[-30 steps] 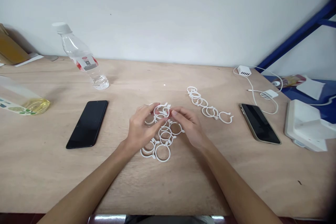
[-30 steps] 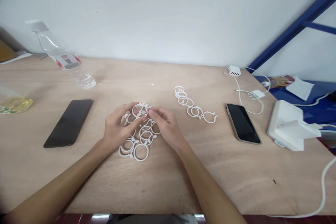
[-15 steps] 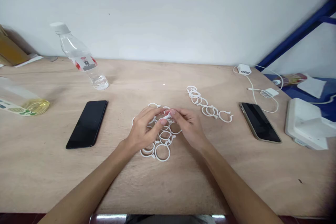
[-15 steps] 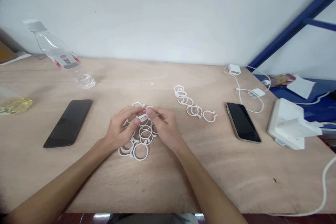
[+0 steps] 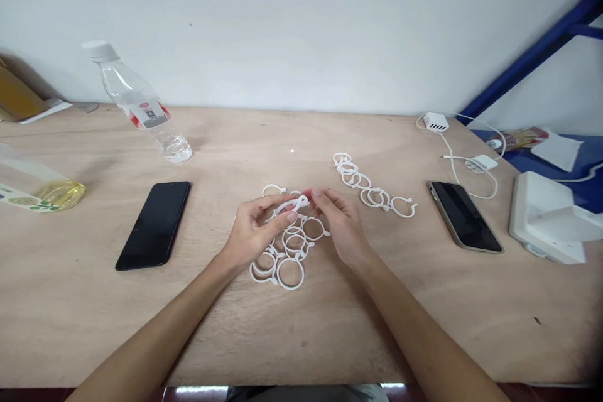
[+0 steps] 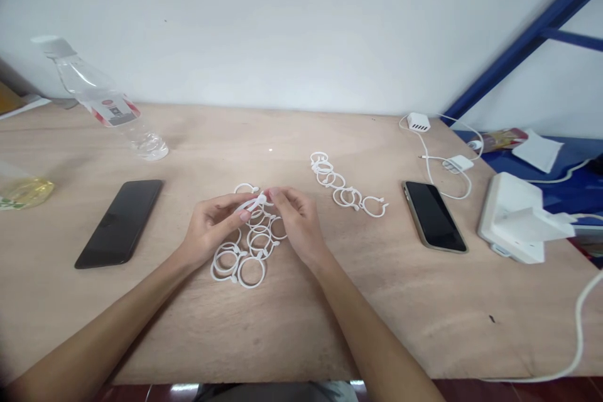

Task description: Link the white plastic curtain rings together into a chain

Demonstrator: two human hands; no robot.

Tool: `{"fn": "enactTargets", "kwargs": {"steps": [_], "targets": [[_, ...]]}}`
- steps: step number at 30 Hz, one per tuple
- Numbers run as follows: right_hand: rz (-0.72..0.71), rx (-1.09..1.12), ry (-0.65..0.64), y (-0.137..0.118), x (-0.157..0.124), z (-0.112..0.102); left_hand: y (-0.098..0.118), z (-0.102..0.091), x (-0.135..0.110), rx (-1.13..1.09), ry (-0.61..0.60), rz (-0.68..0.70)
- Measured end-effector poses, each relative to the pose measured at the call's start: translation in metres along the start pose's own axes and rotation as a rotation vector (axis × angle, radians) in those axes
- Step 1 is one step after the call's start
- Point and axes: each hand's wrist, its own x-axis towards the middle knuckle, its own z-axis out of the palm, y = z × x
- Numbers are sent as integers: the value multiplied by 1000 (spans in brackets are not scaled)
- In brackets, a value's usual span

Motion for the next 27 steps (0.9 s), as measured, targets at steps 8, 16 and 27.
{"fn": "enactTargets", "kwargs": {"steps": [8, 16, 27], "targets": [[-64, -21, -55, 2, -4, 2, 2, 1, -3, 32, 4, -27], [-49, -227, -6, 3, 6, -13, -6, -2, -4, 185, -5, 7], [-175, -1421, 415, 25, 29, -64, -12, -5, -4, 470, 18, 130]]}}
